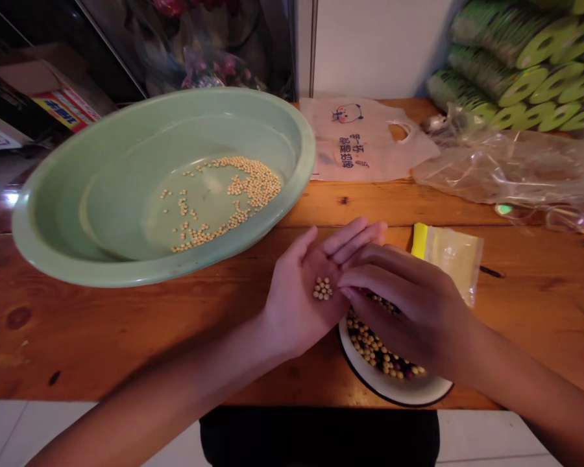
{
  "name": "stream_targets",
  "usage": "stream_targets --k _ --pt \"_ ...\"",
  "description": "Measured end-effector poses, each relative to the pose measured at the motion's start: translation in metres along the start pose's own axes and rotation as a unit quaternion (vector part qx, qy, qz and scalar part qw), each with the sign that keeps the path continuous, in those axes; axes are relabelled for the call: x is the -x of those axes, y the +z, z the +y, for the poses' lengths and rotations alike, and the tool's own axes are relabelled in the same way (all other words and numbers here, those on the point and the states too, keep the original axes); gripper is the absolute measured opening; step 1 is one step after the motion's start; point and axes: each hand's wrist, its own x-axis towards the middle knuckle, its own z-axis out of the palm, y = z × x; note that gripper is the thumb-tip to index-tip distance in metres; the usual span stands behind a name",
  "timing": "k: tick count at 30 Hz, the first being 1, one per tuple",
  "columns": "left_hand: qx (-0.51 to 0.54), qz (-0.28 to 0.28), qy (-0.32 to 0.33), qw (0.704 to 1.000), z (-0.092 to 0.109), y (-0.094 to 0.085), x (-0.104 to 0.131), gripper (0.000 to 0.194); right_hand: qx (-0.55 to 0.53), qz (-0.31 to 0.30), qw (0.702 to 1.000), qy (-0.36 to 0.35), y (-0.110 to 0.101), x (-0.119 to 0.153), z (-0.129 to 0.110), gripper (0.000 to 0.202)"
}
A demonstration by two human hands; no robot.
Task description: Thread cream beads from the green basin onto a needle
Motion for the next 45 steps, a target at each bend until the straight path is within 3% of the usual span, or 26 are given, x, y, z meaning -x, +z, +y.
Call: stream_targets --k 21,45 --pt "0.016 0.014 -0.006 1.0 0.0013 0.0033 -0.0024 0.057 0.042 -0.031 0.999 0.003 -0.0028 0.0007 -0.0002 0.011" --pt "0.029 0.004 0.0 1.0 -0.0018 0.0001 -0.0029 0.056 0.084 -0.017 0.996 -0.006 -0.0023 0.0003 -0.0044 0.014"
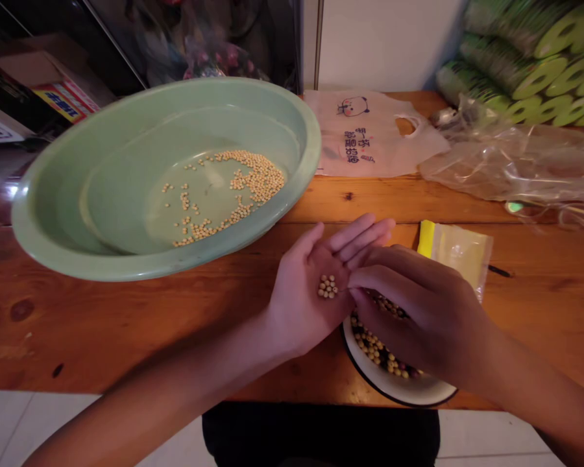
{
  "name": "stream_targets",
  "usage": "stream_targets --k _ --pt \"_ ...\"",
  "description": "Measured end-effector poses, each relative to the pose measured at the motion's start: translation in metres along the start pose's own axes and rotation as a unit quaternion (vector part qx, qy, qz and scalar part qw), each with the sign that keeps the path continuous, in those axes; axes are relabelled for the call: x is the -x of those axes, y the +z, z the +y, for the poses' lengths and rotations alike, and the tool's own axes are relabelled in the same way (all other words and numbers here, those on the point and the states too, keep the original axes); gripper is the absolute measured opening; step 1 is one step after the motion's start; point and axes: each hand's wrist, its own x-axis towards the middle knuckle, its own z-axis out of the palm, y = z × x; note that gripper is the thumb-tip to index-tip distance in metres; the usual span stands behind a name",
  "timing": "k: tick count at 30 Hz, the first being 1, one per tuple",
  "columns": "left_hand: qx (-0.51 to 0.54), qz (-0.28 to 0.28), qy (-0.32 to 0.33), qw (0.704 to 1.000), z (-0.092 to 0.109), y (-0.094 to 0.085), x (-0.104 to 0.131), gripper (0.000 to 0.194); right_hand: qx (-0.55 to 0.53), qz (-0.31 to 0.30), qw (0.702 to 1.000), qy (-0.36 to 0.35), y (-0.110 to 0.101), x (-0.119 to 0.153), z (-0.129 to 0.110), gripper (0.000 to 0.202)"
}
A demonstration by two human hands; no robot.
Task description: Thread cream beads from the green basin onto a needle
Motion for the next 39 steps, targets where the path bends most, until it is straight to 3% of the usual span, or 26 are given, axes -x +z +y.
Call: stream_targets --k 9,30,39 --pt "-0.011 -0.005 -0.004 1.0 -0.0003 0.0 0.0008 0.057 0.032 0.023 0.999 0.001 0.0045 -0.0016 -0.0014 0.017" --pt "-0.009 -0.001 0.002 1.0 -0.001 -0.0007 0.0001 0.056 0.046 0.008 0.999 -0.024 0.001 -0.001 -0.0011 0.018" --pt "-0.012 0.01 -0.009 1.0 0.0017 0.0053 0.0014 0.056 0.016 0.003 1.0 0.014 -0.0003 0.0006 -0.0002 0.015"
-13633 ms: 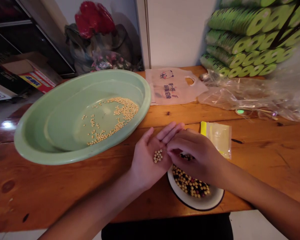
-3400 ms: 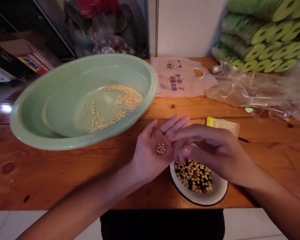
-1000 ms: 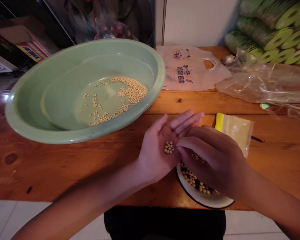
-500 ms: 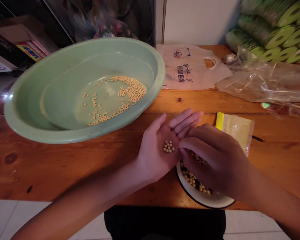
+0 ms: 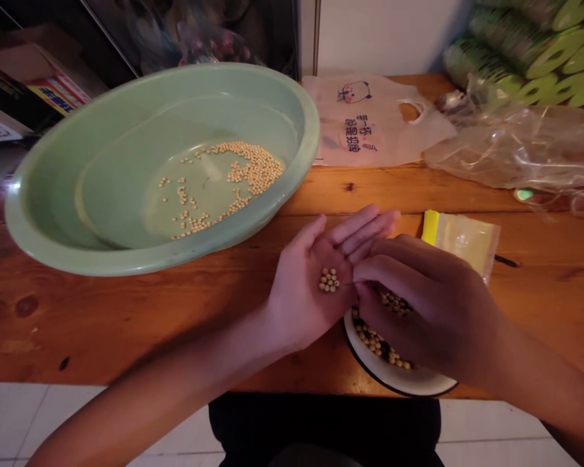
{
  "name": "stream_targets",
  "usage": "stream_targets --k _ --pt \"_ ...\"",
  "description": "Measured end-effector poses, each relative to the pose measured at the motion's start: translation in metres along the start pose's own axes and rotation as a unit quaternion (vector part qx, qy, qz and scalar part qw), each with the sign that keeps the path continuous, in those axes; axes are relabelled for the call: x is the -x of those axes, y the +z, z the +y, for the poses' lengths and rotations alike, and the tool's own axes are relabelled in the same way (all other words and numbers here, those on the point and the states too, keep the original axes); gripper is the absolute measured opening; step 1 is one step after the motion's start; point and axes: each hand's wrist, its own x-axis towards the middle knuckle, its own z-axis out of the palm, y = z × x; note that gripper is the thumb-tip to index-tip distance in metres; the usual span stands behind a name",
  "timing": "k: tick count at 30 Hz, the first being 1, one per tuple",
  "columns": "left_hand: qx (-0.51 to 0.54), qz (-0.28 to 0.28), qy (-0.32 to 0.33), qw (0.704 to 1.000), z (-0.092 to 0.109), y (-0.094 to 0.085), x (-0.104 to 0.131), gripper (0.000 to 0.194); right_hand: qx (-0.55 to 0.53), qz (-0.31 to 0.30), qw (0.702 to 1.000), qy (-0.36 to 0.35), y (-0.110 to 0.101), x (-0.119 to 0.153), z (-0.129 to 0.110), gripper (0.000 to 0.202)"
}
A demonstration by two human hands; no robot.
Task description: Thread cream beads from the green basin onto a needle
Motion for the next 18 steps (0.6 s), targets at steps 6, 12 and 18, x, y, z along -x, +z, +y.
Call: stream_targets --k 6,12,18 --pt "0.019 -0.004 -0.009 1.0 0.0006 -0.0047 -0.0024 0.057 -0.009 -0.02 1.0 0.02 -0.0021 0.0021 -0.0004 0.014" --pt "0.024 -0.019 0.001 1.0 0.0004 -0.0071 -0.002 0.057 0.029 0.008 0.999 -0.012 -0.0006 0.0001 -0.0054 0.016" --pt "0.007 -0.029 -0.007 1.0 0.002 -0.0092 -0.0028 0.055 0.033 0.034 0.998 -0.032 0.0029 -0.0027 -0.0051 0.017"
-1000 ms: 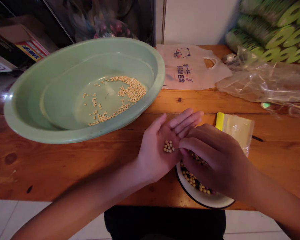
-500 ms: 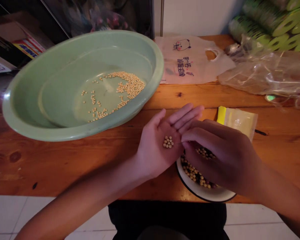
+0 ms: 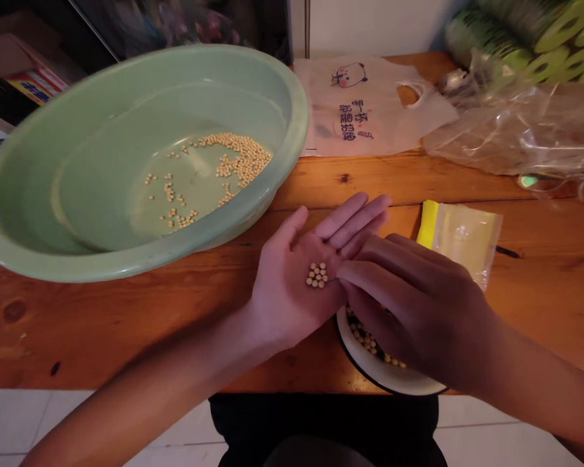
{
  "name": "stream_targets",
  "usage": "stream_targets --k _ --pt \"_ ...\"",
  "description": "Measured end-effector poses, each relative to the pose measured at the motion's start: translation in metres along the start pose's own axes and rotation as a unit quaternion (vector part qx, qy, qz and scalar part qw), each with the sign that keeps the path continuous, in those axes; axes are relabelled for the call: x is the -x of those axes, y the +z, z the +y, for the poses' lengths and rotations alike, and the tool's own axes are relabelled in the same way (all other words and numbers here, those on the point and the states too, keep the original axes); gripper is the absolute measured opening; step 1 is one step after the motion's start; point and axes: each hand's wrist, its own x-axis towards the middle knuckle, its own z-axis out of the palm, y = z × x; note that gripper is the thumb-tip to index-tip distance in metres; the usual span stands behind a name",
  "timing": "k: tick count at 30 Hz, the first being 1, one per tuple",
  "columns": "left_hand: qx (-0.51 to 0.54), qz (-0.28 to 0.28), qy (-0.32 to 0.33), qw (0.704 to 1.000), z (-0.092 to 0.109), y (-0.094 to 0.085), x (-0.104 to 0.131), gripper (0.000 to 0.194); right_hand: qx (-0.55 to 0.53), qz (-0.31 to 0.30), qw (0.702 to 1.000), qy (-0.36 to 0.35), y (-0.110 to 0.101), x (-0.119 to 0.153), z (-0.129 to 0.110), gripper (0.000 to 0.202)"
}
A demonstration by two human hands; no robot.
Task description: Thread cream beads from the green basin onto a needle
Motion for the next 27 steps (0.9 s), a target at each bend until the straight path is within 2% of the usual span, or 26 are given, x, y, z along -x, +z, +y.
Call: stream_targets --k 10,17,27 --pt "0.004 0.023 0.004 1.0 -0.0008 0.0033 -0.0004 0.054 0.015 0.017 1.0 -0.008 0.0012 -0.001 -0.0001 0.018" --pt "0.006 0.014 0.008 1.0 -0.002 0.0022 -0.0011 0.051 0.02 0.017 1.0 0.003 0.003 -0.0008 -0.001 0.017" --pt "0.002 0.044 0.007 0.999 -0.0021 0.0039 -0.0028 0.052 0.027 0.016 1.0 0.002 0.0033 0.0007 -0.0015 0.017"
